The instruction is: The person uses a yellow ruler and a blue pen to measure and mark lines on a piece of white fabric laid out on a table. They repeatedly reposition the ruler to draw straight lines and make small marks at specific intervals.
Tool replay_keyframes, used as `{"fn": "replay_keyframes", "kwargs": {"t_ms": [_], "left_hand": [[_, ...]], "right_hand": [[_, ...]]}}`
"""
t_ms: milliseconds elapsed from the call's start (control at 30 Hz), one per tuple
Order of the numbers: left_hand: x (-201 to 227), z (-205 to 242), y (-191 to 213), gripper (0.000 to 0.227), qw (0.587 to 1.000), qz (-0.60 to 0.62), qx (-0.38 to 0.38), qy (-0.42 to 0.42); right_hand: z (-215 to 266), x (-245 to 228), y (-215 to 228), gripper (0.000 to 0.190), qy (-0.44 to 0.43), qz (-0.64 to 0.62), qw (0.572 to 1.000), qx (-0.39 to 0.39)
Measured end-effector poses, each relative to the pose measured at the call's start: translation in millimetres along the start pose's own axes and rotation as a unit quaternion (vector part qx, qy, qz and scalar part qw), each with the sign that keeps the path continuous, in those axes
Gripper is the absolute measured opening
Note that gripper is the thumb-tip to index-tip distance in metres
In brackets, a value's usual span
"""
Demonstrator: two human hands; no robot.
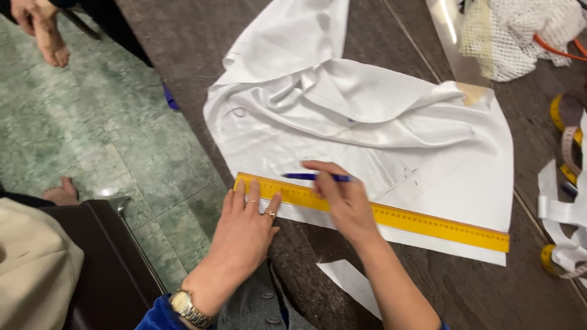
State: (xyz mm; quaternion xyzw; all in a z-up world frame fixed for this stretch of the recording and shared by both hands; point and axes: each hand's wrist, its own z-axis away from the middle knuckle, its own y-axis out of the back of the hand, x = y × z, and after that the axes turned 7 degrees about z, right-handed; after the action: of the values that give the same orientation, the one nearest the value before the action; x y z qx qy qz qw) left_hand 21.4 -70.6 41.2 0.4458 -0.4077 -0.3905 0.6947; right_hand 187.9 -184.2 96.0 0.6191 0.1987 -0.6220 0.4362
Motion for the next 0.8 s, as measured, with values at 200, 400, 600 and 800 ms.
{"fn": "replay_keyframes", "kwargs": {"t_ms": [200,400,600,800], "left_hand": [[-0.9,-3.1,-2.8,0.069,1.000,-0.020,-0.005,-0.009],[-0.2,-3.8,-0.4,0.066,1.000,-0.027,-0.006,-0.008],[-0.1,-6.2,5.2,0.064,0.999,-0.027,-0.030,-0.009],[-1.0,-6.0,5.1,0.063,0.998,-0.052,0.001,-0.022]], "right_hand": [[-32.0,-6.4,-37.1,0.032,-0.014,-0.007,0.998,-0.068],[-39.5,-16.6,-45.5,0.030,-0.020,0.016,0.996,-0.084],[-41.9,-16.3,-47.6,0.028,-0.015,0.040,0.995,-0.086],[-42.1,-15.2,-48.3,0.027,-0.013,0.037,0.996,-0.083]]}}
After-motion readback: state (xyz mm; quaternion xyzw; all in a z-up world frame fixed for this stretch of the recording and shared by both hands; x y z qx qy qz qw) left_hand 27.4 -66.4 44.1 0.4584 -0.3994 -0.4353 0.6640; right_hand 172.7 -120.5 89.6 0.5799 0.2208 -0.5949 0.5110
